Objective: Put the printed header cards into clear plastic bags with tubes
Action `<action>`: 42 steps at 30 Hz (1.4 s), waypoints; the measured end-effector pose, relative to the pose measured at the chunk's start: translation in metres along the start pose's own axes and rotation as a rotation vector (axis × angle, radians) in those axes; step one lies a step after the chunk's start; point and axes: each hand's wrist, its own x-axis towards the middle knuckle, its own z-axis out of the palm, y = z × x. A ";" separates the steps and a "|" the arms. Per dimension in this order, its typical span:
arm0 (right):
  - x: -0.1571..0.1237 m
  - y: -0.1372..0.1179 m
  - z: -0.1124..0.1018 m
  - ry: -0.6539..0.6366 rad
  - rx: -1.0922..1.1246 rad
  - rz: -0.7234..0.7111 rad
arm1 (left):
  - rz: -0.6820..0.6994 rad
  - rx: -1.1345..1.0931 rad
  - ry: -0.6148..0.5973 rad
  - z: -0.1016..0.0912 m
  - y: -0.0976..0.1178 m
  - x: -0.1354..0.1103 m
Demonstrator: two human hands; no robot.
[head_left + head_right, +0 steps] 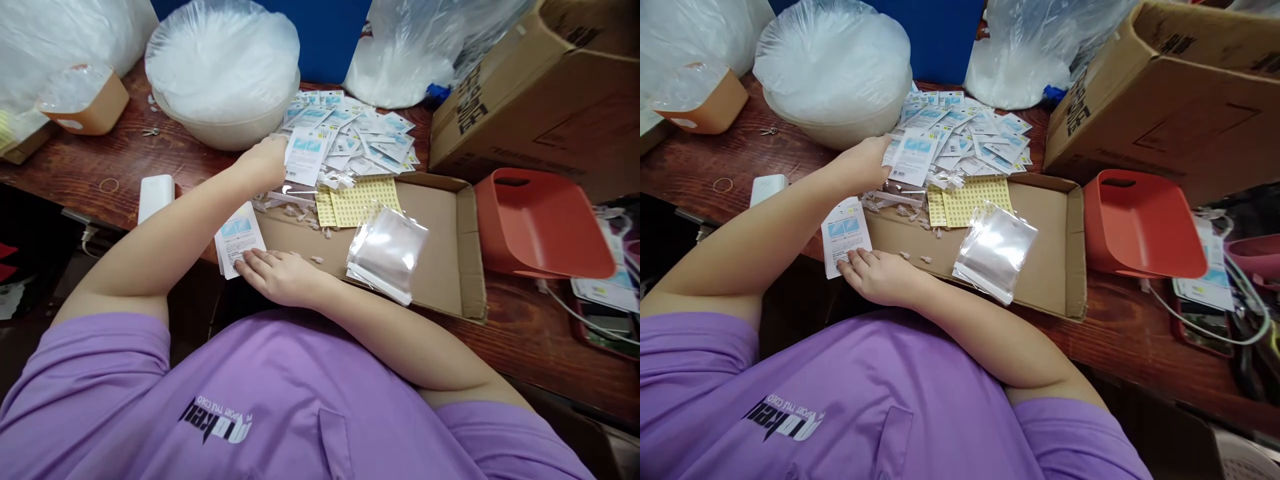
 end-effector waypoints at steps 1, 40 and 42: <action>-0.002 0.000 0.001 0.029 -0.010 -0.008 | 0.003 0.051 -0.002 -0.004 0.003 -0.003; -0.257 -0.043 -0.037 0.560 0.069 0.727 | 0.222 -0.028 -0.469 0.090 0.166 0.003; -0.255 -0.041 -0.038 0.529 -0.014 0.699 | 0.245 -0.028 -0.426 0.083 0.163 -0.001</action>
